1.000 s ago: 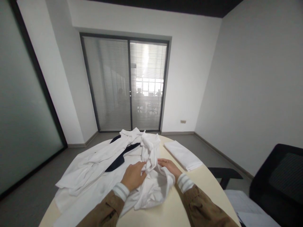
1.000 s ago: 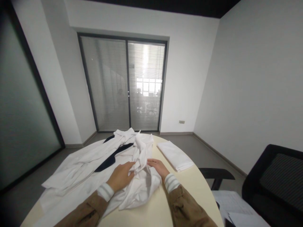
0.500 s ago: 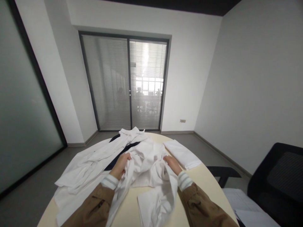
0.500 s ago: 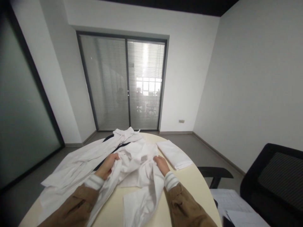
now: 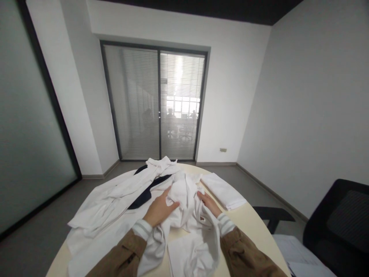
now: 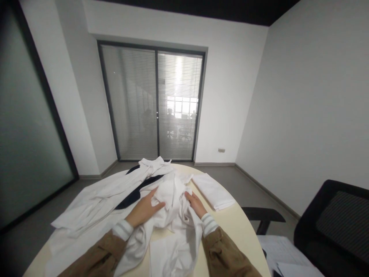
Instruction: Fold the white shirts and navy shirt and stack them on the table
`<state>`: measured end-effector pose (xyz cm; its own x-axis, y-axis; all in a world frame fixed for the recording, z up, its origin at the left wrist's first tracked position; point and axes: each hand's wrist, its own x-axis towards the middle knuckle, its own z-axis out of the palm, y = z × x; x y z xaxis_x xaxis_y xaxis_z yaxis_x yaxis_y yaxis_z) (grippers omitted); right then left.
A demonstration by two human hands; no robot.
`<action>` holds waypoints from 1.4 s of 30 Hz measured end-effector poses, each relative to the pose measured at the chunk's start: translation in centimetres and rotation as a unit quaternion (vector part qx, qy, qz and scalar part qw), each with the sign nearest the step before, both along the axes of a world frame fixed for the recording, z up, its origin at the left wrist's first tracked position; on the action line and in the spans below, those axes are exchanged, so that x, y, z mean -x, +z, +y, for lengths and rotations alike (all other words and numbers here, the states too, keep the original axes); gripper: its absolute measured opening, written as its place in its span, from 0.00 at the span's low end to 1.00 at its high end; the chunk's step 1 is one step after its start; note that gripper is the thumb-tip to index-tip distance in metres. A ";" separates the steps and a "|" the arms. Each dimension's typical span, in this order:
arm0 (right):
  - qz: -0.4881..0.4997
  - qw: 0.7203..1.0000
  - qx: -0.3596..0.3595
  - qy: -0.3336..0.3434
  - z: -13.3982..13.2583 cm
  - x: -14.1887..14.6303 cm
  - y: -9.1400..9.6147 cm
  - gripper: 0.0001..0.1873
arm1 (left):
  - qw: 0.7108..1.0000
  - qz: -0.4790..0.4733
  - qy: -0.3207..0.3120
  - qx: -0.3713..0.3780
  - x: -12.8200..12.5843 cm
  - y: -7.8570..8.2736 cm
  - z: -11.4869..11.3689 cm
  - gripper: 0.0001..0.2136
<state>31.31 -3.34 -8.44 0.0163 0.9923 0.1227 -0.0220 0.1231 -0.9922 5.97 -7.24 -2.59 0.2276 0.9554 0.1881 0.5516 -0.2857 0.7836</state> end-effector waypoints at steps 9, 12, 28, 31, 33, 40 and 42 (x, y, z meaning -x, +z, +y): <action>0.030 0.996 -0.055 0.058 -2.1 1.0 2.4 0.18 | 0.956 -0.217 -0.126 0.150 -1.0 2.1 -1.2 0.32; 0.014 0.993 -0.078 0.088 -3.6 1.8 4.2 0.16 | 0.963 -0.235 -0.085 0.098 -1.8 2.0 -1.5 0.34; -0.018 0.984 -0.117 -0.134 -1.3 -5.8 8.1 0.20 | 0.940 -0.301 0.143 -0.079 6.6 4.7 2.3 0.24; -0.036 0.987 -0.126 -0.092 0.1 -6.9 8.5 0.25 | 0.919 -0.344 0.174 -0.084 8.0 3.8 3.5 0.21; -0.068 0.987 -0.137 -0.054 1.2 -7.3 8.8 0.25 | 0.914 -0.358 0.168 -0.087 8.4 3.1 4.0 0.20; -0.170 0.973 -0.158 -0.008 5.6 -6.1 8.5 0.27 | 0.945 -0.253 0.193 -0.070 8.9 -0.4 5.8 0.20; -0.195 0.969 -0.150 -0.019 6.8 -5.3 7.3 0.30 | 0.951 -0.184 0.234 -0.080 8.9 -1.2 6.3 0.24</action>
